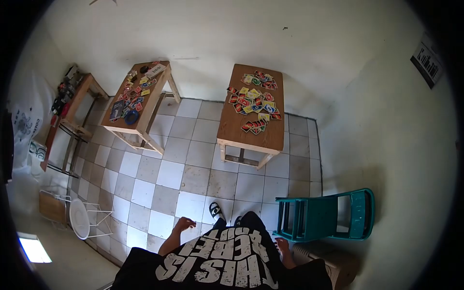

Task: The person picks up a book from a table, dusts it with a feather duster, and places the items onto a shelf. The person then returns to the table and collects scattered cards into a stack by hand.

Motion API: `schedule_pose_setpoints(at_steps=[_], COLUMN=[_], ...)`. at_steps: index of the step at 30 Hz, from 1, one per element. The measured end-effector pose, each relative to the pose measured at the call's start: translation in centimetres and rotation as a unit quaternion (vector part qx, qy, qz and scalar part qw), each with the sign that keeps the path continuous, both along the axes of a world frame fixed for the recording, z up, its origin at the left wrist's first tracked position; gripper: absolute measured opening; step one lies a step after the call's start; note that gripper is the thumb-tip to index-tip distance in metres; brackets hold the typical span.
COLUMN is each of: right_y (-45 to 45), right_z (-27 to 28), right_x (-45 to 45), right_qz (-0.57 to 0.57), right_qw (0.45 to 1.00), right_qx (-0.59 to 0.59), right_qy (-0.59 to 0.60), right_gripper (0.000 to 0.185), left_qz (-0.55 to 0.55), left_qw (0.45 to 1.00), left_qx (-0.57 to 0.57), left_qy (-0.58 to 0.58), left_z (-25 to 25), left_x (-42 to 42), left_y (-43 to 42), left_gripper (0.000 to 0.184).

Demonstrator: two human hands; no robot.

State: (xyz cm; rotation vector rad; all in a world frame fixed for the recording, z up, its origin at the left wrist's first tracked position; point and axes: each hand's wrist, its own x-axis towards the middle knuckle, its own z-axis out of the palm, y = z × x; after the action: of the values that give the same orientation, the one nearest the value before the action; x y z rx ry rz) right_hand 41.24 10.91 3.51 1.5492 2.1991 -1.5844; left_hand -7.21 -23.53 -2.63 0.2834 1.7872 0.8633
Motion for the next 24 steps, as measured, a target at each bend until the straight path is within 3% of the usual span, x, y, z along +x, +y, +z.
schedule_pose_setpoints(at_steps=[2, 3, 4, 7, 9, 10, 12, 15, 18, 20, 24], right_y=[-0.6, -0.6, -1.5, 0.8, 1.8, 2.1, 3.7, 7.4, 10.8, 13.5, 18.9], right_z=[-3.7, -7.1, -12.8, -11.3, -7.3, -5.7, -3.3, -1.9, -1.9, -3.0, -5.5], right_x=[3.0, 5.2, 7.7, 6.6, 1.4, -1.6, -7.3, -14.8, -21.3, -25.1, -31.9], right_qz=[0.112, 0.174, 0.082, 0.272, 0.138, -0.003, -0.096, -0.066, 0.011, 0.064, 0.098], right_qw=[0.974, 0.942, 0.965, 0.935, 0.984, 0.995, 0.987, 0.992, 0.996, 0.995, 0.992], right_qx=[0.196, 0.288, 0.246, 0.210, 0.058, -0.052, -0.111, -0.095, -0.084, -0.079, -0.083], right_qy=[-0.007, -0.001, 0.033, -0.090, -0.097, -0.085, -0.065, -0.047, -0.018, -0.021, 0.006], right_gripper=[0.021, 0.020, 0.021, 0.019, 0.018, 0.019, 0.020, 0.027, 0.029, 0.030, 0.029], left_qz=[-0.016, -0.010, -0.012, 0.094, 0.080, 0.070, 0.022, -0.060, -0.023, 0.028, -0.061], left_qw=[0.999, 0.990, 0.984, 0.974, 0.979, 0.981, 0.995, 0.996, 0.990, 0.988, 0.980], left_qx=[0.010, 0.080, 0.078, 0.145, 0.132, 0.126, 0.051, -0.058, -0.132, -0.143, -0.183], left_qy=[0.045, 0.117, 0.162, 0.147, 0.135, 0.130, 0.087, 0.037, -0.037, -0.042, 0.047], left_z=[1.2, 0.9, 2.8, 4.0, 3.5, 3.1, 1.9, -1.5, -2.7, -0.8, 5.1], left_x=[-3.4, -4.8, -5.9, -7.7, -7.6, -7.8, -7.2, -5.5, -3.6, -2.4, -2.1], left_y=[3.2, 4.2, 6.0, 9.1, 9.5, 9.6, 8.9, 6.0, 3.2, 2.4, 3.2], left_gripper=[0.022, 0.019, 0.019, 0.023, 0.022, 0.022, 0.025, 0.029, 0.037, 0.031, 0.029])
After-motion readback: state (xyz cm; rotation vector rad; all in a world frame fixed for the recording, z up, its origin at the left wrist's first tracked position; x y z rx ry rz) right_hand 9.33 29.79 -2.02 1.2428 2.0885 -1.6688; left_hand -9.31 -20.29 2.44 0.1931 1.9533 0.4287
